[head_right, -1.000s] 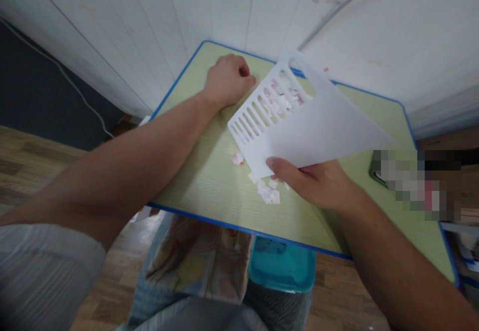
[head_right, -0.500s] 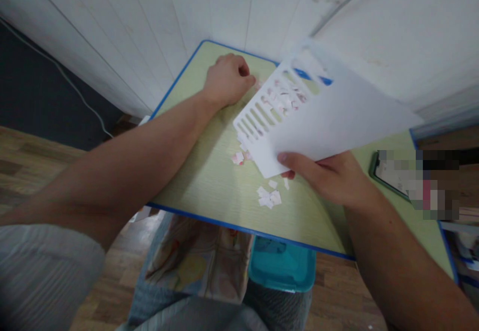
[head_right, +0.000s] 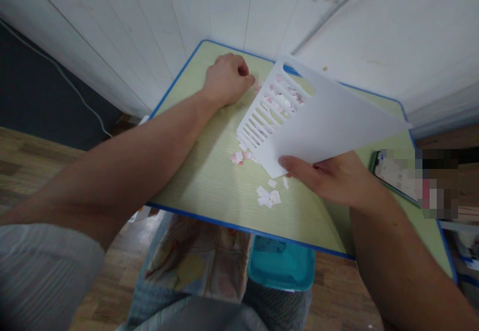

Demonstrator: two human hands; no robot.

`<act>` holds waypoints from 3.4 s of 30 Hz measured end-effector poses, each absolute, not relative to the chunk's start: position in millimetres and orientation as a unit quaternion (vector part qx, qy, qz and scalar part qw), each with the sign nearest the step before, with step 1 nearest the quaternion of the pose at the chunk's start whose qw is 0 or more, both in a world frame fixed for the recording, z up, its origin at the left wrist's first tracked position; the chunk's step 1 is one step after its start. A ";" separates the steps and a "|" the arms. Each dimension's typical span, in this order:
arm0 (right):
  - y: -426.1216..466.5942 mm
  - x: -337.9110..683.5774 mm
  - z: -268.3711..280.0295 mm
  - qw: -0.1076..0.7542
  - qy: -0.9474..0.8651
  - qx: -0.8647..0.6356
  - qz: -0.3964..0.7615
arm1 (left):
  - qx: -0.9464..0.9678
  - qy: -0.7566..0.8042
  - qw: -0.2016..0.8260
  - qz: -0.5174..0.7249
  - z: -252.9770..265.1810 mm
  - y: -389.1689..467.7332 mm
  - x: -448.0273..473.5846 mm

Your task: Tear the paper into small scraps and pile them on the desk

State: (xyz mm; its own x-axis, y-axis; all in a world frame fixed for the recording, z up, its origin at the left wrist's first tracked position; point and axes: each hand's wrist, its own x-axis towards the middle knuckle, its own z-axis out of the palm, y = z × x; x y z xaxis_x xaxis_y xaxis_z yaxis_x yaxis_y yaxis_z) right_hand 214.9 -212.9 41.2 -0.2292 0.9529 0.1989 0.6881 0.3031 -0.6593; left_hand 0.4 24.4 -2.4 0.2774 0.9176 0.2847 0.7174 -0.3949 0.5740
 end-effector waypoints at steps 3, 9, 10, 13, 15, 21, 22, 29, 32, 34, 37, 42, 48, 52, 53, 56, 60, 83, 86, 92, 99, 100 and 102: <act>-212.1 200.8 40.8 0.297 -0.769 -0.526 0.209 | 0.776 0.524 0.198 0.291 -1.7 25.2 -2.0; -213.4 188.4 34.3 0.319 -0.739 -0.552 0.220 | 0.780 0.512 0.218 0.286 -0.8 22.9 -6.0; -213.7 189.4 34.3 0.329 -0.731 -0.553 0.227 | 0.778 0.515 0.220 0.284 -0.5 22.3 -5.7; -214.0 195.8 36.9 0.368 -0.700 -0.566 0.233 | 0.776 0.527 0.207 0.279 0.0 22.3 -3.4; -213.8 200.5 39.8 0.380 -0.682 -0.580 0.233 | 0.779 0.528 0.187 0.282 -0.5 23.2 -1.8; -212.6 205.3 40.6 0.363 -0.689 -0.586 0.224 | 0.783 0.530 0.160 0.282 -2.9 24.1 -0.1; -212.6 205.3 39.4 0.359 -0.695 -0.583 0.217 | 0.785 0.530 0.156 0.281 -3.2 24.2 0.0; -213.3 207.7 32.0 0.337 -0.715 -0.574 0.213 | 0.788 0.515 0.174 0.289 -4.1 28.9 -1.8; -213.1 207.5 31.4 0.333 -0.723 -0.571 0.203 | 0.784 0.516 0.190 0.288 -3.3 29.1 -3.7; -212.7 206.1 31.4 0.330 -0.725 -0.567 0.210 | 0.781 0.518 0.201 0.286 -2.6 28.1 -4.1; -212.0 203.1 31.5 0.323 -0.725 -0.564 0.226 | 0.782 0.526 0.188 0.276 -1.9 25.9 -3.1; -212.6 201.2 31.0 0.326 -0.723 -0.565 0.227 | 0.775 0.534 0.182 0.286 -2.7 24.9 -1.7; -213.4 201.6 28.3 0.351 -0.719 -0.556 0.223 | 0.777 0.516 0.210 0.292 -2.9 27.1 -4.7; -212.3 203.0 26.9 0.346 -0.744 -0.535 0.203 | 0.781 0.517 0.207 0.282 -2.2 26.9 -5.0; -211.8 203.4 27.1 0.340 -0.751 -0.530 0.198 | 0.784 0.515 0.202 0.283 -2.4 27.0 -4.8; -210.5 203.7 28.8 0.332 -0.767 -0.520 0.178 | 0.787 0.515 0.186 0.284 -3.6 27.8 -3.6; -210.0 201.0 30.7 0.328 -0.781 -0.509 0.152 | 0.776 0.523 0.200 0.290 -4.2 29.0 -2.4; -210.3 188.5 31.0 0.364 -0.733 -0.534 0.212 | 0.782 0.518 0.242 0.249 0.3 24.8 -4.6; -209.4 189.6 35.0 0.410 -0.688 -0.554 0.228 | 0.776 0.525 0.215 0.276 -2.3 25.8 -3.0; -205.8 193.3 33.6 0.460 -0.641 -0.571 0.229 | 0.778 0.536 0.173 0.279 -0.6 22.6 1.2; -206.6 191.6 30.4 0.379 -0.681 -0.588 0.214 | 0.776 0.525 0.190 0.294 -0.2 23.6 -3.0; -206.6 192.0 29.7 0.366 -0.688 -0.591 0.208 | 0.778 0.519 0.197 0.294 -0.5 24.0 -3.9; -206.0 193.6 28.1 0.349 -0.695 -0.598 0.193 | 0.783 0.512 0.199 0.292 -1.2 24.6 -4.5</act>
